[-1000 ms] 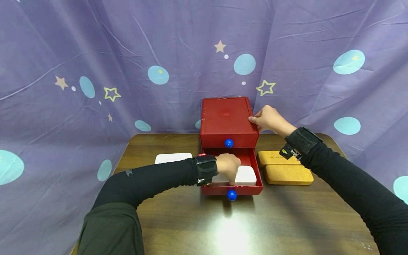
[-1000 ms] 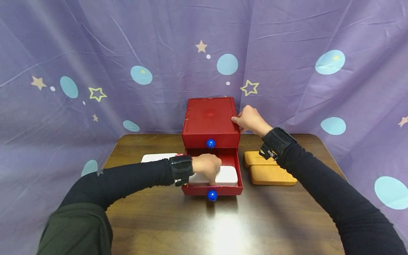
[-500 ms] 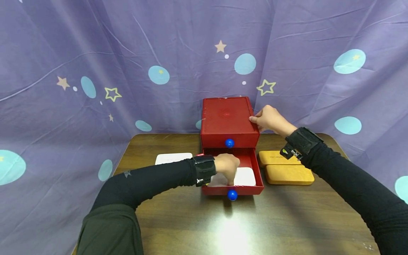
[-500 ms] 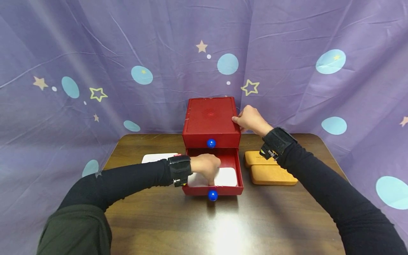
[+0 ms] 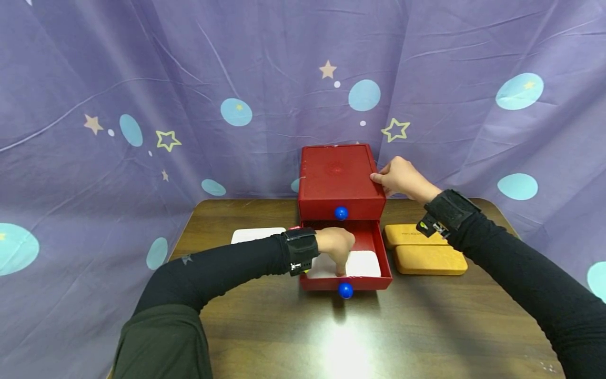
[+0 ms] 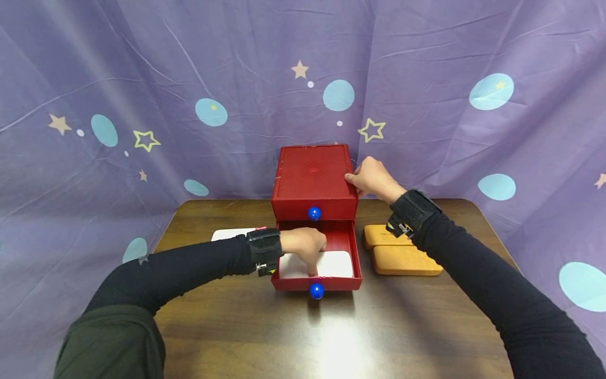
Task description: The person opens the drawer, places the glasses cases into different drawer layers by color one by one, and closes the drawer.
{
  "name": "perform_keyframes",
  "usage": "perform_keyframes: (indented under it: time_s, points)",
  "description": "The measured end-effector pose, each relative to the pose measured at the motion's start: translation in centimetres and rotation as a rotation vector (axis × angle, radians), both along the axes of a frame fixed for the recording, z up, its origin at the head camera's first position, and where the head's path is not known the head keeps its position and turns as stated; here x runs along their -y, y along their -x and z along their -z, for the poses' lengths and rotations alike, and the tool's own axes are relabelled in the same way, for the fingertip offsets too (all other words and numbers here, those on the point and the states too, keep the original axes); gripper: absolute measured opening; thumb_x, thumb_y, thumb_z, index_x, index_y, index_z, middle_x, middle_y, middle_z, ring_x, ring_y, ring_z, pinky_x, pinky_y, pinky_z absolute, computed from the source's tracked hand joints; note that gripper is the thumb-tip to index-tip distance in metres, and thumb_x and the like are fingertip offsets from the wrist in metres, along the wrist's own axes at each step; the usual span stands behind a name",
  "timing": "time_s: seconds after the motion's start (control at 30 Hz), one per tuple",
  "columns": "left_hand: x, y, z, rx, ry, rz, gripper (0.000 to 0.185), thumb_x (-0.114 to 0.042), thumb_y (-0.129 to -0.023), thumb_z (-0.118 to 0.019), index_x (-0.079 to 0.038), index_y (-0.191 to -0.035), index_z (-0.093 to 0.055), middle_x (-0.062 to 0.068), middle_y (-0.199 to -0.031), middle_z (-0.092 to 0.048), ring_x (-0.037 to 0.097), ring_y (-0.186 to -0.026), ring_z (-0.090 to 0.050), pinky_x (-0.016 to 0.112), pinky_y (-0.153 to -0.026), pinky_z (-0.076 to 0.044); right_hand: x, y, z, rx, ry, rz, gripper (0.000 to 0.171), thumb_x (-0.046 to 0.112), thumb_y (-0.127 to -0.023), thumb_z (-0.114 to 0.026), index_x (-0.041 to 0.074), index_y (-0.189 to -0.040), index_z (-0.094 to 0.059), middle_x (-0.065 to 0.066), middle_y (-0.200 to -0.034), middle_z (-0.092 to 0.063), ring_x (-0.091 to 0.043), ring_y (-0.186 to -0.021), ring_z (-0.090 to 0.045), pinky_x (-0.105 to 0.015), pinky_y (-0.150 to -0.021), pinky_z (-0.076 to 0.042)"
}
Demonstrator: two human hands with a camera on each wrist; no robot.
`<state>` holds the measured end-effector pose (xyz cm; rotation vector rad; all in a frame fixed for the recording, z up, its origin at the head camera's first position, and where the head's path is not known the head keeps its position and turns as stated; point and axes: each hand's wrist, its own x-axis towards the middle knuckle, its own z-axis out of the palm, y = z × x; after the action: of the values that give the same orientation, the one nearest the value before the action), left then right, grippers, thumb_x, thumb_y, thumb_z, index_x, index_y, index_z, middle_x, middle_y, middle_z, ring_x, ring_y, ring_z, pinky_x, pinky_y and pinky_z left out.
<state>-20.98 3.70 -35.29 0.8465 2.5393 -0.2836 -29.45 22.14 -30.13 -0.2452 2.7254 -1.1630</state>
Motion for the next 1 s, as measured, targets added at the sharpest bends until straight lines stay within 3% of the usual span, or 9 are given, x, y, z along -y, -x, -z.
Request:
perform_keyframes:
  time_s: [0.17,0.4,0.53,0.7,0.9,1.0]
  points:
    - [0.1,0.0,0.0,0.024,-0.014,0.01,0.029,-0.033,-0.074,-0.09,-0.015,-0.084,-0.069,-0.008,-0.075,-0.056,0.008,-0.071,-0.047,0.022,-0.061,-0.044,0.0,-0.1,0.0,0.002,-0.003,-0.004,0.041,0.018,-0.103,-0.06,-0.02,-0.117,-0.066,-0.032,-0.1,-0.073,-0.018,-0.071,-0.075,-0.035,-0.066,-0.062]
    - [0.3,0.0,-0.2,0.076,-0.039,0.017,0.029,-0.031,-0.078,-0.088,-0.012,-0.094,-0.072,-0.008,-0.079,-0.06,0.009,-0.071,-0.047,0.021,-0.06,-0.042,0.0,-0.1,-0.1,0.004,-0.002,-0.005,0.041,0.018,-0.103,-0.06,-0.02,-0.117,-0.065,-0.033,-0.101,-0.073,-0.016,-0.069,-0.074,-0.034,-0.065,-0.062]
    - [0.4,0.1,-0.4,0.112,-0.059,0.001,0.028,-0.033,-0.078,-0.087,-0.012,-0.088,-0.07,-0.008,-0.077,-0.057,0.009,-0.07,-0.047,0.021,-0.06,-0.04,0.1,-0.2,-0.1,0.004,-0.004,0.0,0.04,0.017,-0.103,-0.06,-0.02,-0.118,-0.065,-0.034,-0.102,-0.072,-0.016,-0.069,-0.074,-0.034,-0.066,-0.062]
    - [0.7,0.6,-1.0,0.156,-0.086,-0.039,0.033,-0.037,-0.079,-0.086,-0.017,-0.073,-0.061,-0.008,-0.069,-0.049,0.008,-0.066,-0.045,0.022,-0.058,-0.038,0.0,-0.1,-0.1,0.003,-0.004,-0.005,0.04,0.017,-0.103,-0.059,-0.019,-0.118,-0.065,-0.033,-0.101,-0.073,-0.018,-0.07,-0.075,-0.035,-0.066,-0.062]
    - [1.5,0.9,-2.5,0.179,-0.119,-0.005,0.037,-0.039,-0.085,-0.081,-0.014,-0.074,-0.057,-0.009,-0.068,-0.044,0.006,-0.066,-0.041,0.021,-0.061,-0.035,-0.1,0.1,0.1,0.0,-0.003,-0.002,0.04,0.017,-0.103,-0.059,-0.02,-0.117,-0.066,-0.033,-0.098,-0.073,-0.016,-0.067,-0.074,-0.037,-0.067,-0.062]
    - [2.2,0.9,-3.6,0.203,-0.158,0.002,0.035,-0.04,-0.089,-0.077,-0.007,-0.097,-0.071,-0.005,-0.088,-0.067,0.008,-0.084,-0.061,0.021,-0.077,-0.048,-0.1,0.1,0.2,-0.003,-0.001,-0.001,0.04,0.017,-0.102,-0.06,-0.02,-0.116,-0.066,-0.032,-0.096,-0.073,-0.014,-0.065,-0.073,-0.036,-0.066,-0.062]
